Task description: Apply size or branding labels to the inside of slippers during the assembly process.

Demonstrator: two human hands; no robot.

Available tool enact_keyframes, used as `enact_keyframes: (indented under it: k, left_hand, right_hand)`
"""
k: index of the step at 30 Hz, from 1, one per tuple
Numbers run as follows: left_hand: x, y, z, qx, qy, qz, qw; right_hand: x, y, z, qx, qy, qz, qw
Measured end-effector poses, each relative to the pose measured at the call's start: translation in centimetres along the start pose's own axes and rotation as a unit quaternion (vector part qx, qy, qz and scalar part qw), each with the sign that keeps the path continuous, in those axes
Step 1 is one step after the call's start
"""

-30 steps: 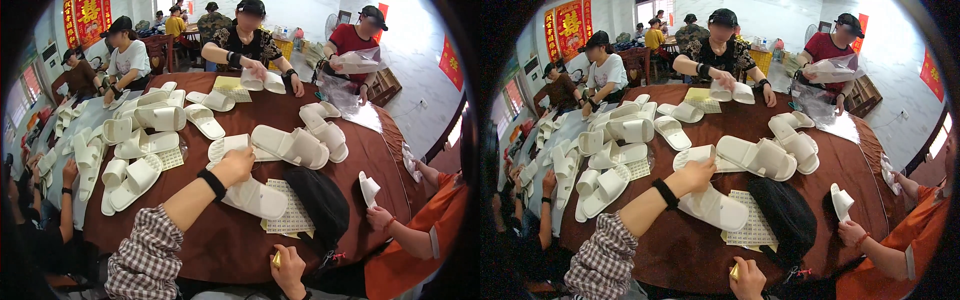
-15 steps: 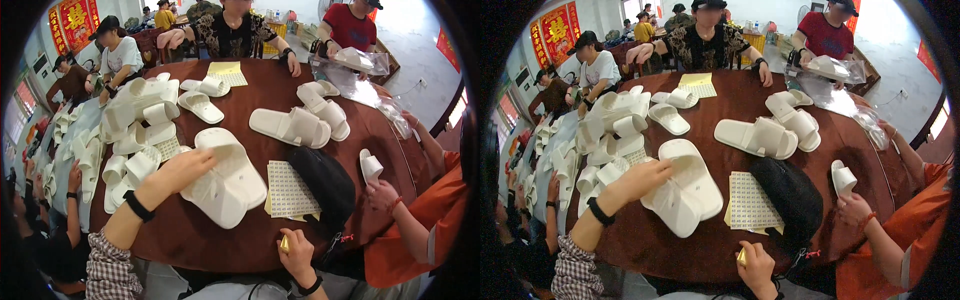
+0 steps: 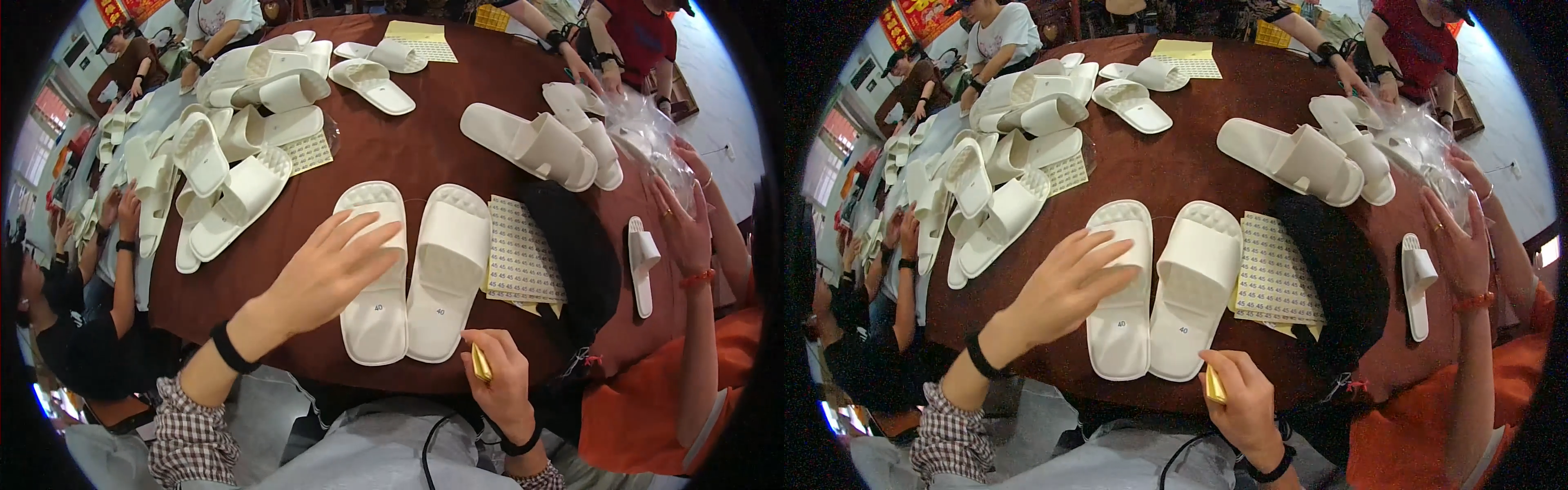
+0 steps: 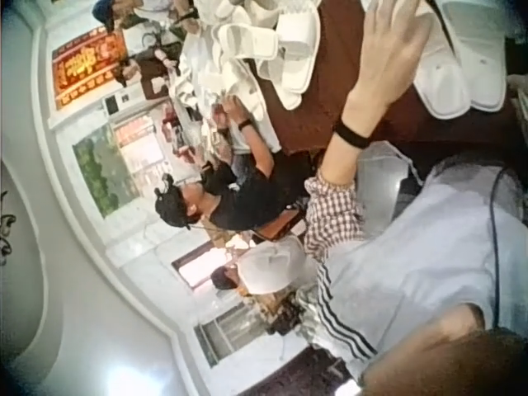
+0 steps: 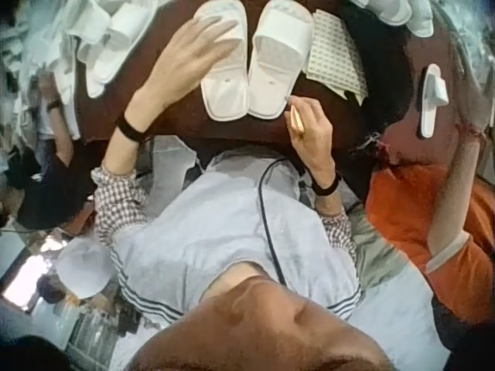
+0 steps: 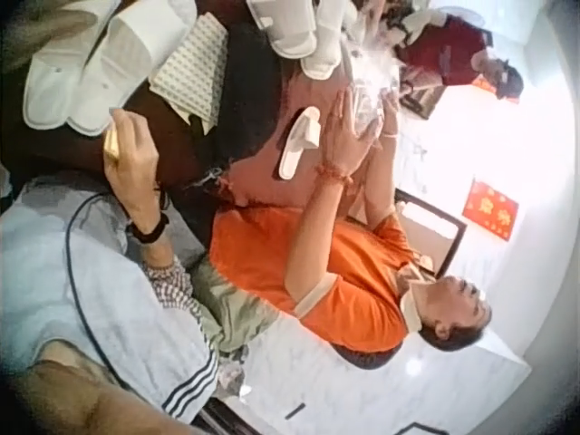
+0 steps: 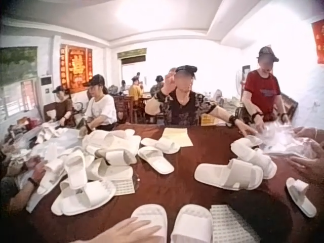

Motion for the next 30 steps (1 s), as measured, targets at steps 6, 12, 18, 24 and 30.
enact_keyframes:
  k: [6, 12, 18, 24, 30]
  left_hand:
    - [1.8, 4.8, -6.1, -0.185, 0.158, -0.06, 0.968]
    - [6.5, 6.5, -7.9, -0.186, 0.148, 0.05, 0.97]
    - [6.0, 6.6, -8.0, -0.178, 0.15, 0.056, 0.971]
    - [7.0, 3.7, -10.0, -0.159, 0.152, 0.033, 0.975]
    - [3.3, 4.2, -9.0, -0.228, 0.314, -0.18, 0.904]
  right_hand:
    - [2.6, -0.7, 0.2, -0.025, 0.075, 0.007, 0.997]
    - [3.3, -1.0, 0.2, -0.029, 0.113, 0.036, 0.993]
    - [3.0, -1.3, 0.9, -0.019, 0.094, 0.073, 0.993]
    - [3.0, -1.0, 1.8, -0.008, 0.052, 0.098, 0.994]
    - [2.1, -0.6, 2.3, -0.075, 0.091, 0.098, 0.988]
Point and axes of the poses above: each hand's wrist, its own y-axis away from the middle knuckle, its own x-axis out of the palm, z = x × y, the point moved 9 cm from there along -y, towards the middle knuckle, and after that the axes turned 11 degrees about x, right-handed, at the moved point
